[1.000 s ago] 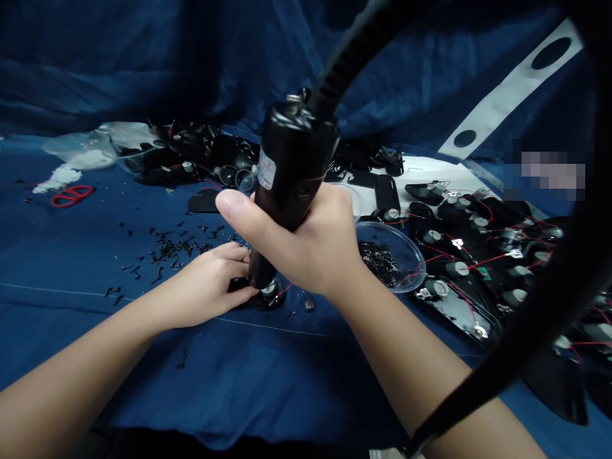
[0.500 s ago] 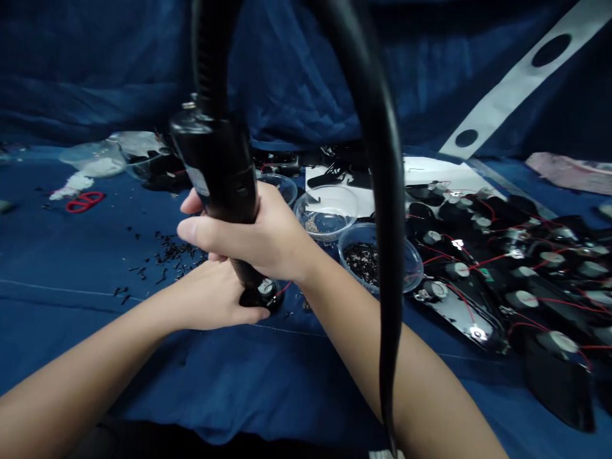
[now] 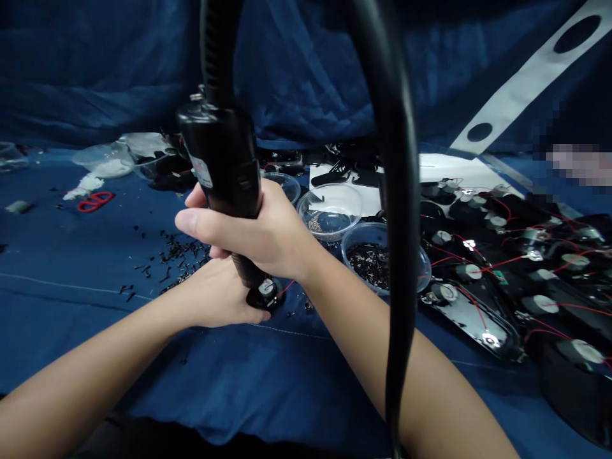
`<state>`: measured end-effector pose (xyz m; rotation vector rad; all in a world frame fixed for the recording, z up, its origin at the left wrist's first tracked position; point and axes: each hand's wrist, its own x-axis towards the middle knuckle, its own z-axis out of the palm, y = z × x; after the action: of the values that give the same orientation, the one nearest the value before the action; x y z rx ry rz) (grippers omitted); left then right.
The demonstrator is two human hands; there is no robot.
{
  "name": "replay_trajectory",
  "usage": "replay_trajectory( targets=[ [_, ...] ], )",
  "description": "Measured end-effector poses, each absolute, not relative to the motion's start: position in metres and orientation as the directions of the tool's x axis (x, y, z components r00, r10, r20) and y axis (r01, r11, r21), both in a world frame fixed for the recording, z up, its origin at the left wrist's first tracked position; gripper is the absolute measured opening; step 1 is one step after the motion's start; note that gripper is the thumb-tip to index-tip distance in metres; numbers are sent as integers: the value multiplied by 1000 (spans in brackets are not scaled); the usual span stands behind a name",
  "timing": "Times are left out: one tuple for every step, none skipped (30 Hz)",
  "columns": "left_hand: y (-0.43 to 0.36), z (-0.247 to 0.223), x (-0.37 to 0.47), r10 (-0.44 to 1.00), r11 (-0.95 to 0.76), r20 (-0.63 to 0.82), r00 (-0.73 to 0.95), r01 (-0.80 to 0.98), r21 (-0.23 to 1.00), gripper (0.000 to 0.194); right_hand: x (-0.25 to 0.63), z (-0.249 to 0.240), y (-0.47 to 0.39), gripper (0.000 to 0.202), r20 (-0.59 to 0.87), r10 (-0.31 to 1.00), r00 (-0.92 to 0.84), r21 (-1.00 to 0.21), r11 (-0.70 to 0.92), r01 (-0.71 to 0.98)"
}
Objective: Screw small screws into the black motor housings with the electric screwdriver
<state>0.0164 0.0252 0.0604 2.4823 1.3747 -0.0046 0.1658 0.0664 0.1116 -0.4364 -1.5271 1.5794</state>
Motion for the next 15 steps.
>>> replay_trajectory(
  targets=[
    [24, 61, 14, 824, -507, -141, 548, 826, 246, 57, 165, 112, 65, 24, 308, 770, -559, -934, 133, -331],
    [23, 61, 10, 822, -517, -133, 554, 823, 237, 63, 165, 112, 64, 26, 306, 776, -552, -935, 135, -328],
    [22, 62, 6, 818, -522, -131, 560, 818, 240, 65, 164, 112, 63, 28, 306, 789, -533, -934, 139, -330],
    [22, 62, 1, 816, -519, -134, 562, 815, 255, 63, 163, 112, 62, 30, 307, 809, -501, -930, 144, -337],
    [21, 62, -3, 816, -509, -143, 560, 813, 282, 58, 162, 111, 60, 32, 304, 835, -459, -927, 149, -344],
    [21, 62, -6, 818, -492, -154, 554, 813, 312, 52, 160, 110, 59, 34, 300, 860, -412, -924, 153, -351],
    [22, 62, -8, 822, -472, -164, 546, 813, 341, 48, 159, 109, 57, 35, 294, 881, -370, -921, 158, -357],
    [22, 62, -10, 826, -454, -172, 537, 815, 361, 45, 158, 107, 56, 35, 291, 893, -343, -919, 160, -361],
    [22, 61, -10, 831, -441, -177, 527, 818, 369, 45, 158, 105, 54, 35, 294, 895, -335, -916, 163, -368],
    [22, 61, -10, 836, -431, -182, 518, 825, 365, 45, 157, 104, 53, 34, 305, 890, -338, -909, 167, -381],
    [22, 61, -9, 841, -426, -186, 508, 833, 353, 47, 157, 102, 52, 33, 319, 882, -346, -902, 171, -397],
    [22, 60, -9, 844, -422, -193, 500, 842, 336, 49, 157, 100, 52, 32, 333, 873, -355, -895, 174, -411],
    [22, 60, -8, 847, -420, -198, 494, 849, 320, 51, 158, 98, 52, 30, 348, 865, -361, -888, 180, -423],
    [21, 60, -8, 847, -421, -202, 491, 853, 307, 52, 158, 96, 52, 28, 360, 860, -361, -882, 187, -433],
    [21, 60, -7, 848, -423, -204, 489, 856, 298, 53, 159, 95, 53, 27, 371, 857, -358, -878, 198, -436]
  ],
)
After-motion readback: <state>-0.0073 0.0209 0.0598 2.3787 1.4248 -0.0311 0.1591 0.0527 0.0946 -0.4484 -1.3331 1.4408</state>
